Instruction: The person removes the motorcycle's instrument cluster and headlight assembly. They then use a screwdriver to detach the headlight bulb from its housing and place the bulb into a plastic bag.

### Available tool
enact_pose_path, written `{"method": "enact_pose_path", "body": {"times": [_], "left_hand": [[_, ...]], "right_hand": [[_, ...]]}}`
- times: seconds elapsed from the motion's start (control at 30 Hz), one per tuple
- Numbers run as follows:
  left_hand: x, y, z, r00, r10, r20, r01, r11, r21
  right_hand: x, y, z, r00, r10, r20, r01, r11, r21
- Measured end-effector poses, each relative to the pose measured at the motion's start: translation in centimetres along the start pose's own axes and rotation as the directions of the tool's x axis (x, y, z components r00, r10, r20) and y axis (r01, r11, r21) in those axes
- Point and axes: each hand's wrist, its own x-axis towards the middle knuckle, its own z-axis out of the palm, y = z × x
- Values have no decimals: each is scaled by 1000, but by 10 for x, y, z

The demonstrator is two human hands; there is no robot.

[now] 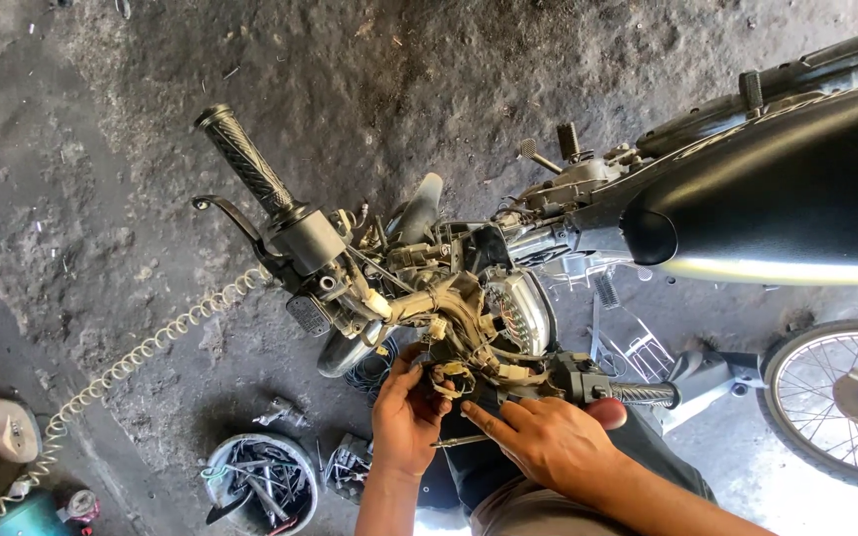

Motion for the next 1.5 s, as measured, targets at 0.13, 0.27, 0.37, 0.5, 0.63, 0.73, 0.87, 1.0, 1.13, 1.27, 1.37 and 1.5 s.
{"method": "enact_pose_path", "body": {"times": [0.13,0.27,0.37,0.5,0.63,0.73,0.87,1.0,1.13,1.27,1.37,1.5], "left_hand": [[-3,2,4,1000,-1,-3,1,1000,15],[-4,2,0,1000,-4,9,4,1000,5],[-3,0,-6,999,-3,34,3,1000,-14],[-5,0,-4,998,-4,56,8,998,-60],[-14,7,12,999,11,35,-9,998,-67],[-15,8,8,999,45,30,-46,999,29],[-14,11,-1,991,122,50,-129,978,162],[-19,18,-2,967,187,175,-219,959,181],[-22,20,0,954,188,234,-229,960,163],[-21,18,-6,959,174,224,-217,958,187],[-20,18,-10,964,176,200,-220,948,228],[-20,19,-11,961,184,205,-230,945,233]], "right_hand": [[1,-1,-3,1000,2,26,-2,1000,2],[2,-2,-4,1000,8,21,-8,1000,11],[2,-2,-2,1000,9,-5,-9,1000,11],[1,-2,0,1000,8,-23,-8,1000,3],[1,-2,-1,1000,7,-19,-7,1000,10],[0,-1,2,1000,9,-12,-9,1000,4],[-1,0,4,1000,5,-10,-5,1000,-10],[-1,-1,3,1000,2,-16,-2,1000,-18],[-1,0,6,1000,6,-2,-6,1000,-22],[-2,1,7,1000,4,-10,-4,1000,-22],[-2,1,7,1000,0,-14,-1,1000,-19],[-1,1,6,1000,-1,-13,1,1000,-15]]}}
